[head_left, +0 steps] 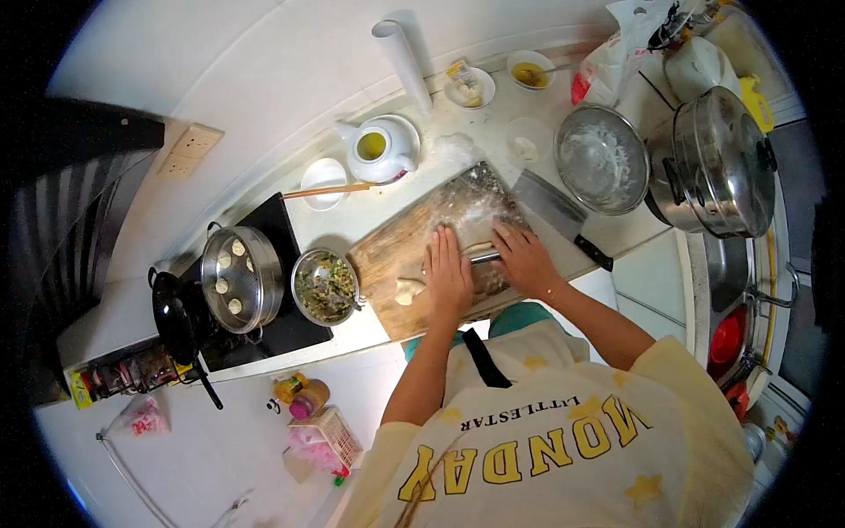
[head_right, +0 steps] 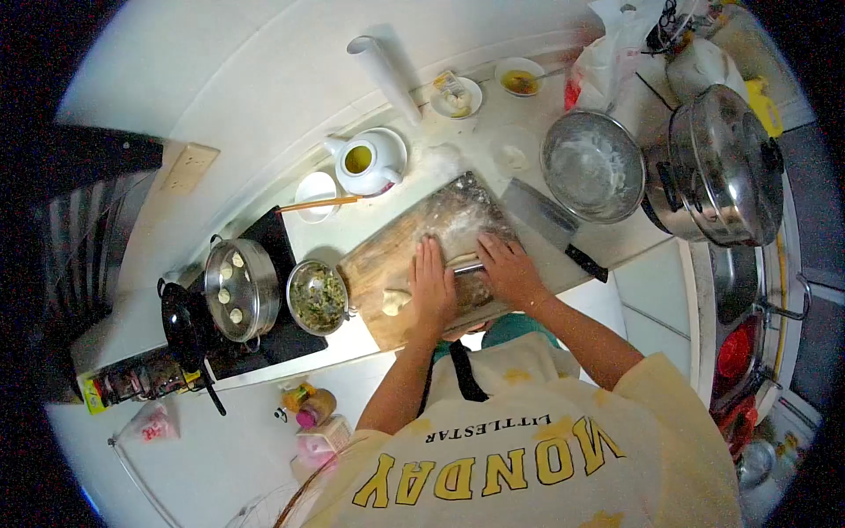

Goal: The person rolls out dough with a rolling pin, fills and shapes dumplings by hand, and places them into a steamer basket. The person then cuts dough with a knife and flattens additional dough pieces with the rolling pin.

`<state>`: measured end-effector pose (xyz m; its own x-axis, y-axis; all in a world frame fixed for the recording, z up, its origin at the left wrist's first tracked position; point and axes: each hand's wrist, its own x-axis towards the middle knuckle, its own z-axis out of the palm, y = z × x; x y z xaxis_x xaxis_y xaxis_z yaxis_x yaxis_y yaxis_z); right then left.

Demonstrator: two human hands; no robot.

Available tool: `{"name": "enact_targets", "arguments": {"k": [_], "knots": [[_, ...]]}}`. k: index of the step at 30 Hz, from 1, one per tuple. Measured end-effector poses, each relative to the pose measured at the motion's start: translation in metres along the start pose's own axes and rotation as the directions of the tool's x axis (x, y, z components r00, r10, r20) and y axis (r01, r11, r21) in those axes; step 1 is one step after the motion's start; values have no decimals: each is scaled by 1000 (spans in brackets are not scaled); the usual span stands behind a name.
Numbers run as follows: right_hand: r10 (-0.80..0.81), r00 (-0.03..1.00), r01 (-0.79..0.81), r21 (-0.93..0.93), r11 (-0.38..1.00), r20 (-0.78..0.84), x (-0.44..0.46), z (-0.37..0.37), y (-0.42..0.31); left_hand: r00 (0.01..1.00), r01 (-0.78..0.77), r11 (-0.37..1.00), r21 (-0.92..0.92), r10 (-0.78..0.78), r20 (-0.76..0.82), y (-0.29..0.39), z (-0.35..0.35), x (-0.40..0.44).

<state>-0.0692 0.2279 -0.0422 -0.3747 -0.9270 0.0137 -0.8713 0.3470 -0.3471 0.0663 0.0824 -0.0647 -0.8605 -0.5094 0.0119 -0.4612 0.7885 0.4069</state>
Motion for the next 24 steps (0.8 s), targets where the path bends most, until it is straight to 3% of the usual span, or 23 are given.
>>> {"name": "enact_targets", "arguments": {"k": [7,10,13,19,22,24], "knots": [[155,985,-155,4,988,-79,16,4,-12,1000,-11,997,72,13,-20,5,-6,9],[176,978,-192,-156,969,-114,36,11,-6,999,31,996,85,-29,-28,-2,-2,31],[176,976,-184,-53,981,-132,50,7,-3,995,100,991,84,-100,-3,-3,-1,40],[176,980,-179,-30,983,-90,16,17,-12,994,48,992,117,-59,96,-2,4,4],[182,982,-183,-8,983,-53,-5,18,-21,1000,-16,990,138,12,28,-2,5,-19],[167,985,-167,6,986,-47,-11,15,-23,999,2,999,43,-4,38,-1,5,-25]]}}
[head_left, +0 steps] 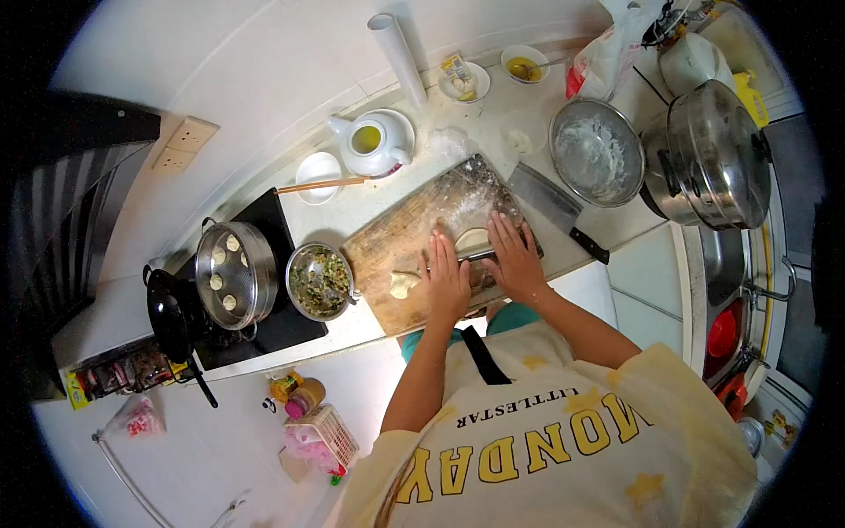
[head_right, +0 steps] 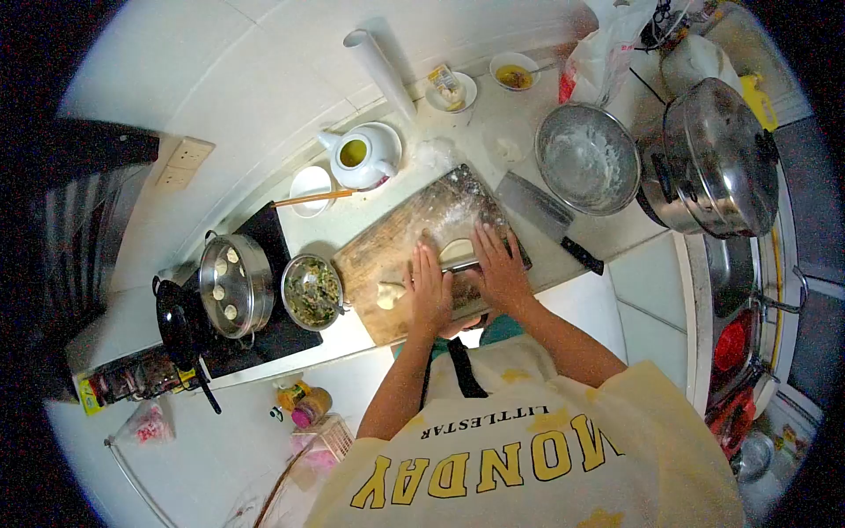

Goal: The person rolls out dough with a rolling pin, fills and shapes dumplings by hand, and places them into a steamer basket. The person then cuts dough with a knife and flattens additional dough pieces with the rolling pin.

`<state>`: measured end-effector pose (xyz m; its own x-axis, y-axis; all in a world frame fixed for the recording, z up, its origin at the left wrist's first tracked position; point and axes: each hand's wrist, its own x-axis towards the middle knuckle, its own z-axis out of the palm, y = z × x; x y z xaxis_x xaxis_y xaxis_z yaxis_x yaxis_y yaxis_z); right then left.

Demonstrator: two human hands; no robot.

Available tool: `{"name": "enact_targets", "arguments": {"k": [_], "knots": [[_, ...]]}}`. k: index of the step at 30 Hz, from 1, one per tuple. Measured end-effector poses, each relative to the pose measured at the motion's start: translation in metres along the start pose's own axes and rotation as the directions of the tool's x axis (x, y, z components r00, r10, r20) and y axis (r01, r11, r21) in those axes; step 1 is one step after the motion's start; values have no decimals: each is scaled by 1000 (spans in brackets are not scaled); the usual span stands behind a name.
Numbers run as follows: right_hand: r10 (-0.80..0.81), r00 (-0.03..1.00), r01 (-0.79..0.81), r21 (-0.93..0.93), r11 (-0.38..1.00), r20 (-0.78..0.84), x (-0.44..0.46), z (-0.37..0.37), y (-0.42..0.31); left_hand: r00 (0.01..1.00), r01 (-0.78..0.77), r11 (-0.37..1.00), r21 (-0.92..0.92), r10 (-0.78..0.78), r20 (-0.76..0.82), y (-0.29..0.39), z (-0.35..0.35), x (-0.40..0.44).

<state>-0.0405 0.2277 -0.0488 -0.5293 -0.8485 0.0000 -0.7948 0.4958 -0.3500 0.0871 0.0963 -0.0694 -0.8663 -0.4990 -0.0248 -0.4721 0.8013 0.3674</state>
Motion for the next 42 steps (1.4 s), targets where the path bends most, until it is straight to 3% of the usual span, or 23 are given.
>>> {"name": "enact_targets", "arguments": {"k": [4,7,8,10,14,17,20,22,23,25,26,29,31,33,35,36,38,39,41,42], "knots": [[-25,998,26,-16,1000,64,-20,-1,0,996,88,994,-64,-87,18,15,-5,-11],[-49,989,48,9,999,137,-34,-3,-1,986,164,957,-239,-152,66,23,-7,-6],[-100,990,102,-19,995,102,-38,-1,4,991,91,955,-283,-116,-73,21,2,1],[-193,980,197,-76,978,46,-49,11,14,986,160,954,-255,-166,-2,32,-20,18],[-142,990,142,54,988,-15,-52,29,23,960,277,934,-225,-258,113,32,-20,50],[-110,994,110,43,993,-11,-53,21,23,983,152,950,-274,-118,137,6,3,60],[-73,997,73,38,997,13,-66,-1,39,975,-137,982,-127,111,-194,0,8,59],[-15,997,7,103,995,75,-82,-22,57,993,29,957,-288,5,116,9,-12,58],[8,1000,-10,97,995,17,-88,-34,63,961,130,930,-343,-33,275,16,-26,56],[114,989,-130,175,976,97,-100,-52,80,947,145,901,-408,-6,322,26,-49,49],[155,987,-160,187,969,41,-108,-48,90,939,152,885,-441,10,343,29,-56,48],[327,942,-285,334,898,-76,-110,-45,100,996,66,890,-451,-30,88,25,-64,55],[450,889,-375,430,822,-86,-94,-50,97,991,-132,930,-343,118,-62,18,-64,62],[440,889,-345,443,827,-128,-69,-56,91,943,-329,921,-211,307,-131,10,-59,63],[448,883,-344,458,820,-140,-39,-61,77,874,-473,867,-157,484,34,-14,-29,48],[385,911,-317,344,884,-150,-25,-55,74,819,-546,826,-141,561,118,-21,-19,41],[256,957,-244,101,965,-139,-2,-38,65,941,-146,964,-224,205,268,9,-59,35],[210,965,-193,113,975,-158,7,-33,57,935,73,969,-236,16,354,22,-77,34],[108,975,-82,132,988,-196,23,-25,38,972,97,971,-218,-46,229,26,-83,37],[97,991,-83,139,987,-93,29,-23,31,984,113,971,-210,-80,160,25,-83,42]]}}
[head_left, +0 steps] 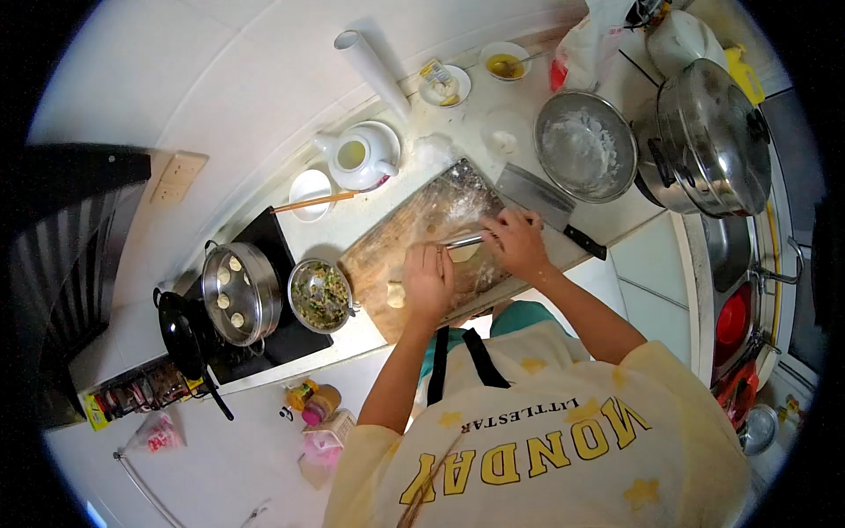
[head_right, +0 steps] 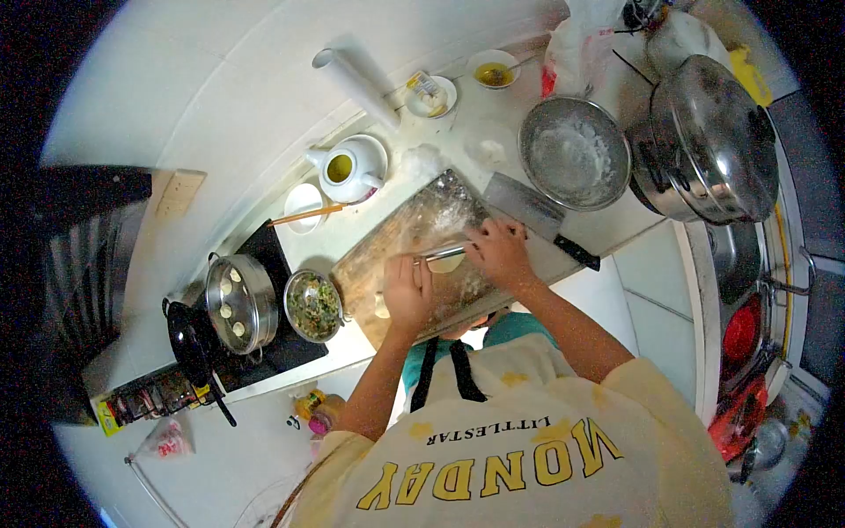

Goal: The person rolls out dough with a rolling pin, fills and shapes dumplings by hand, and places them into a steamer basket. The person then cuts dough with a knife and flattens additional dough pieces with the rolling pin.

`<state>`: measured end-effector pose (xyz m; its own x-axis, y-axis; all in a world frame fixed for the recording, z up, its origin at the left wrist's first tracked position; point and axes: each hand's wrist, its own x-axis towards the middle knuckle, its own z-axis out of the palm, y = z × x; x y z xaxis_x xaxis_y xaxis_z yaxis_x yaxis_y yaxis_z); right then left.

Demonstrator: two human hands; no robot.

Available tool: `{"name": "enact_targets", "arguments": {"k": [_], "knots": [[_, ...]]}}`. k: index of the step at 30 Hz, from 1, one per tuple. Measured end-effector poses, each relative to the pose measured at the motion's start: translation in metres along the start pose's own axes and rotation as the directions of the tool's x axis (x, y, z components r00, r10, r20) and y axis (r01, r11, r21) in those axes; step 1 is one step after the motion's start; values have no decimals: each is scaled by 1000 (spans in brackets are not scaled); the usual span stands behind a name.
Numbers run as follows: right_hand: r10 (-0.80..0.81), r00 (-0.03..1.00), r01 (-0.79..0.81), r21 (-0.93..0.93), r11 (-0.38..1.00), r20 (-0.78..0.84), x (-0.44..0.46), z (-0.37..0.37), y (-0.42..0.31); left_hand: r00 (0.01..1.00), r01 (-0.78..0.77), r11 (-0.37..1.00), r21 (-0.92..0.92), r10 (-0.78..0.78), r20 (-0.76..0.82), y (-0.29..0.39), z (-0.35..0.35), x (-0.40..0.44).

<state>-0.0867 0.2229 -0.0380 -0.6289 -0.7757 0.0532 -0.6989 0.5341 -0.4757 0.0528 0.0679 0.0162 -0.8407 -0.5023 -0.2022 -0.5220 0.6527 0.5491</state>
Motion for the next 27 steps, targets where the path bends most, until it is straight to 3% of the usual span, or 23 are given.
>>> {"name": "enact_targets", "arguments": {"k": [2,3,5,12,18,27], "knots": [[-7,978,5,12,1000,207,10,6,-12,970,-141,985,96,157,-186,-14,23,22],[-33,993,37,-36,999,117,12,17,-14,933,-201,968,154,236,-270,-23,36,30],[-93,994,85,-140,987,-57,14,43,-12,963,-146,955,257,197,-185,-38,57,31],[-93,994,102,-172,980,60,30,33,-18,973,-87,945,314,148,-176,-39,63,43],[-113,984,130,-126,983,139,-10,34,-17,956,-134,968,212,183,-231,-40,82,0],[-137,972,147,-40,988,192,-69,27,-19,984,-103,969,224,132,-120,-30,93,-56]]}}
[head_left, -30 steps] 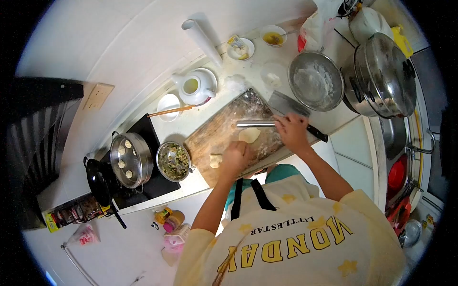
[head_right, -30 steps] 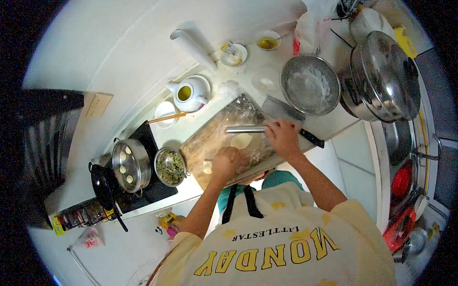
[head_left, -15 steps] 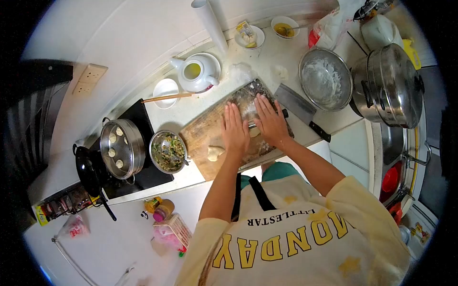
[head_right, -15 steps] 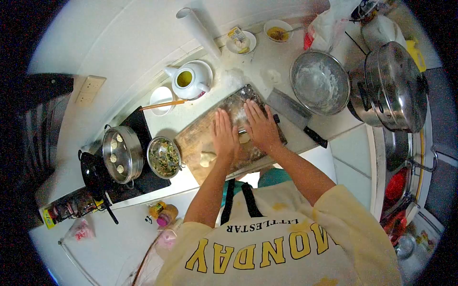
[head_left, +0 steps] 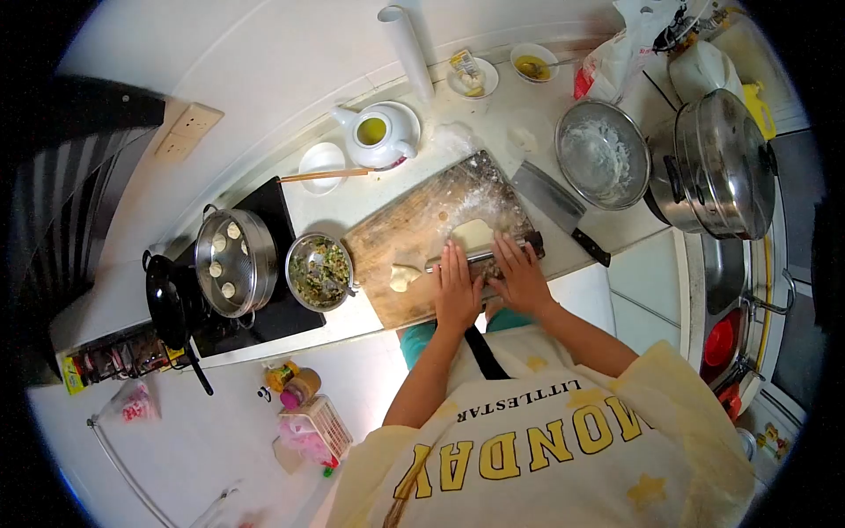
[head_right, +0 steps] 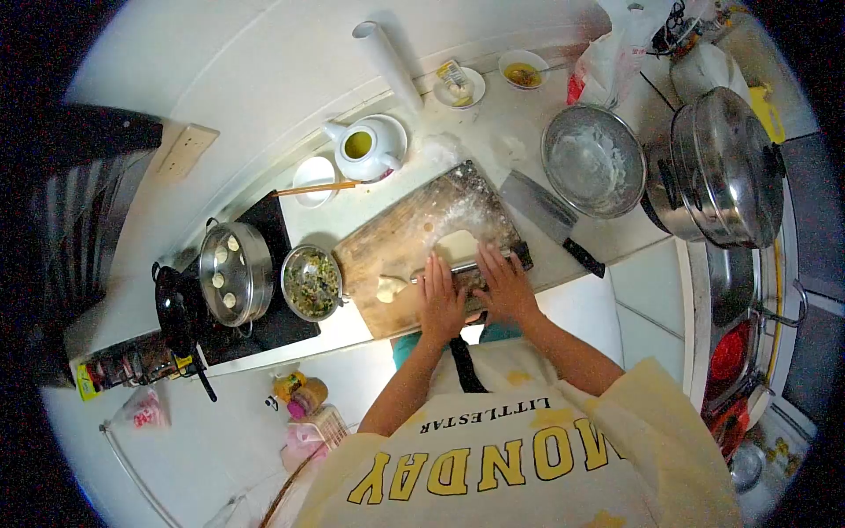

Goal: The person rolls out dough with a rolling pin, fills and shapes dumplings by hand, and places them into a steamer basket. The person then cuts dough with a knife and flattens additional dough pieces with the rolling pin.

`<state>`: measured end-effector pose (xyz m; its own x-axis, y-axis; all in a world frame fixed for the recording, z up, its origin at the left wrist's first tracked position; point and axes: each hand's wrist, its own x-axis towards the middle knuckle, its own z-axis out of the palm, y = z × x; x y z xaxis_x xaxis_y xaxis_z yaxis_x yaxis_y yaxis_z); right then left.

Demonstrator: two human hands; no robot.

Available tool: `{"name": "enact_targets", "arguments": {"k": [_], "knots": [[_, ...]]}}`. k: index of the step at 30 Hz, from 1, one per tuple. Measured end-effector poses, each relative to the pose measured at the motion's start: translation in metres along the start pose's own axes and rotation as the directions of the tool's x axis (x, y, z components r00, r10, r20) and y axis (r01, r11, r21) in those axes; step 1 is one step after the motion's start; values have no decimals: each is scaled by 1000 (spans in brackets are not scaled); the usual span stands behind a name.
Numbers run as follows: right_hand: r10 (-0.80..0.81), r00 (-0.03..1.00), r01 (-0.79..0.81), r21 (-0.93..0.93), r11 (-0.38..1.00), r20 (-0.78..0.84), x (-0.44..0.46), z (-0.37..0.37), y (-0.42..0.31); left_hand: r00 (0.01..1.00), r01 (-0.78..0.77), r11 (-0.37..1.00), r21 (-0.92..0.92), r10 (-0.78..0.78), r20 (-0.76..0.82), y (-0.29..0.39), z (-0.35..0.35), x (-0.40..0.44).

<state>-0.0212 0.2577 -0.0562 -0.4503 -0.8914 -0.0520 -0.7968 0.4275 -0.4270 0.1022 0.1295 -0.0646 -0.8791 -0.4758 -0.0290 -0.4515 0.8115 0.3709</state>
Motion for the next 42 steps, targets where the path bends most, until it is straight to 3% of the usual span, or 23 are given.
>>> {"name": "enact_targets", "arguments": {"k": [2,5,8,9,14,19,22,24,25,28,29,31,34,37,40,42], "knots": [[5,1000,-5,21,1000,26,-9,-6,-5,1000,12,997,-78,-12,0,5,-5,-11],[-62,997,58,-88,994,-43,-12,5,6,999,-23,985,-172,16,-43,0,-11,-9],[1,999,-2,22,1000,39,-4,2,12,991,54,944,-327,-91,-99,-2,-25,25],[-1,999,0,29,1000,32,0,0,13,989,80,971,-224,-106,-105,-6,-24,38],[3,996,-10,-76,997,-94,-9,3,28,998,55,980,-189,-53,17,-11,-24,88],[266,961,-266,16,964,-76,-42,-21,47,976,155,956,-250,-109,188,-21,-19,101],[411,903,-392,152,908,-128,-51,-25,59,992,57,963,-262,-25,123,-30,-12,101],[471,860,-417,263,870,-197,-49,-23,63,991,-84,970,-229,106,84,-28,-8,92],[502,851,-439,313,842,-154,-47,-26,65,983,-155,966,-209,172,68,-27,-7,86],[518,828,-428,357,830,-213,-23,-29,62,983,-148,960,-238,170,74,-23,-16,69],[567,818,-496,376,783,-100,-14,-34,59,977,-175,951,-253,199,72,-22,-21,66],[502,856,-429,370,824,-126,8,-32,59,965,-229,931,-283,256,63,-19,-31,61],[362,925,-314,305,899,-117,44,-36,53,977,-147,893,-425,199,81,2,-49,43],[140,983,-109,230,967,-122,81,-21,57,952,302,724,-620,-257,164,16,-58,33],[15,979,32,225,974,-204,98,-38,42,738,672,463,-578,-351,577,-21,-57,33],[16,947,57,216,975,-321,112,-52,41,694,663,11,-748,-383,609,-34,-46,24]]}}
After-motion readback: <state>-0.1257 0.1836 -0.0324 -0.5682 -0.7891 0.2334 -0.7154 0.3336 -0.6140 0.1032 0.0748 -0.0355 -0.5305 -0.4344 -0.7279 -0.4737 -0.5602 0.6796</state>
